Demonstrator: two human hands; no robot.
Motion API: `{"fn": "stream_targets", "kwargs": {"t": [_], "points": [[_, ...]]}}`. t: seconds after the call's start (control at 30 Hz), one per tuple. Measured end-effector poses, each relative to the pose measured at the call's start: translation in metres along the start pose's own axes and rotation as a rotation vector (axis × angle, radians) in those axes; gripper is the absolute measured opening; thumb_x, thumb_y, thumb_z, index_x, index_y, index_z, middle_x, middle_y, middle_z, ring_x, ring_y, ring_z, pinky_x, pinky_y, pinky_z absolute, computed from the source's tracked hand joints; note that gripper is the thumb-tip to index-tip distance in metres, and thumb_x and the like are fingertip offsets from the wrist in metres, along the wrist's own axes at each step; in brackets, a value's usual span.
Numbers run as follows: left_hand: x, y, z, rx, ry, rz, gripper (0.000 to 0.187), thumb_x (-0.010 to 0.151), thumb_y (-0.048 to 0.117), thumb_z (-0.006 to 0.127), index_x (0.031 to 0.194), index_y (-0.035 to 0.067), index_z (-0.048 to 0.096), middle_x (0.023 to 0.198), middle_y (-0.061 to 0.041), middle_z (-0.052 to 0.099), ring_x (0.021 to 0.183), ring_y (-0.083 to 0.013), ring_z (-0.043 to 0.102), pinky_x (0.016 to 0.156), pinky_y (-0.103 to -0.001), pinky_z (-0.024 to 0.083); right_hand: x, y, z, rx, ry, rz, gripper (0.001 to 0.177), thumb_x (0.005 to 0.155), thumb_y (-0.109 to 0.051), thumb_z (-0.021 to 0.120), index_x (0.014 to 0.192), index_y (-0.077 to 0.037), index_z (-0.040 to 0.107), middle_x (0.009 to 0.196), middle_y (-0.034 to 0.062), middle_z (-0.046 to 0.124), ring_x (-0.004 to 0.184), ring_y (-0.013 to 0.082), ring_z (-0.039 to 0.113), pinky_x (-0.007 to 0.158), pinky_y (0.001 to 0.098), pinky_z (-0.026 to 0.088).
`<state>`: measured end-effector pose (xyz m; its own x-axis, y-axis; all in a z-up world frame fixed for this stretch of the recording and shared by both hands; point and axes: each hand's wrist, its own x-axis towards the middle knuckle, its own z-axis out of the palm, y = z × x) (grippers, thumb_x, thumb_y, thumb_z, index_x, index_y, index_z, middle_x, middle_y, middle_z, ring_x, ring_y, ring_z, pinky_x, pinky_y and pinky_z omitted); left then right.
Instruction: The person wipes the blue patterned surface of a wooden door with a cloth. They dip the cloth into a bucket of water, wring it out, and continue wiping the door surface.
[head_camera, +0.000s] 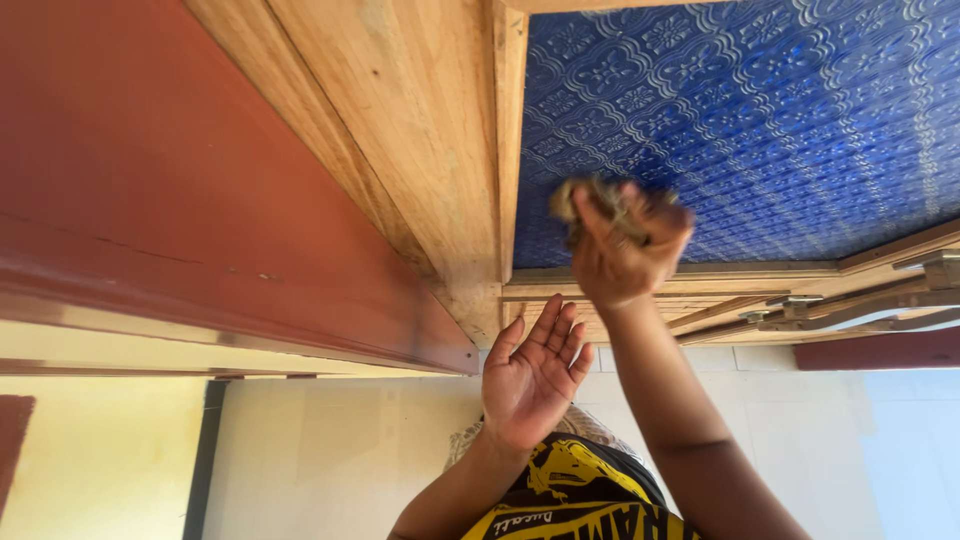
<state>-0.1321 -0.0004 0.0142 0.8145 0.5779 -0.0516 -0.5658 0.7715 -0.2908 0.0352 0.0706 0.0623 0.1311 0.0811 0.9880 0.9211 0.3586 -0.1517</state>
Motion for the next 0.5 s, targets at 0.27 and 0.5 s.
{"fn": "stream_targets", "kwargs": {"t": [0.27, 0.5], "points": [[-0.029, 0.019, 0.012, 0.018, -0.017, 0.095, 0.045, 0.106, 0.031, 0.047, 0.141, 0.005, 0.056, 0.133, -0.01, 0.066, 0.123, -0.025, 0.062, 0.114, -0.044, 0.044, 0.137, -0.028, 0.015, -0.121, 0.181, -0.052, 0.012, 0.102, -0.007, 0.075, 0.111, -0.007, 0.082, 0.113, 0.0034, 0.057, 0.102, 0.0202, 0.054, 0.082, 0.0358, 0.049], [-0.043, 0.026, 0.011, 0.022, -0.061, 0.065, 0.044, 0.107, 0.031, 0.046, 0.142, 0.006, 0.057, 0.135, -0.009, 0.066, 0.125, -0.0246, 0.061, 0.116, -0.043, 0.043, 0.077, -0.05, 0.031, 0.238, 0.09, 0.204, 0.015, 0.098, 0.002, 0.078, 0.1, 0.001, 0.063, 0.107, 0.0069, 0.058, 0.101, 0.0168, 0.062, 0.081, 0.0335, 0.057]]}}
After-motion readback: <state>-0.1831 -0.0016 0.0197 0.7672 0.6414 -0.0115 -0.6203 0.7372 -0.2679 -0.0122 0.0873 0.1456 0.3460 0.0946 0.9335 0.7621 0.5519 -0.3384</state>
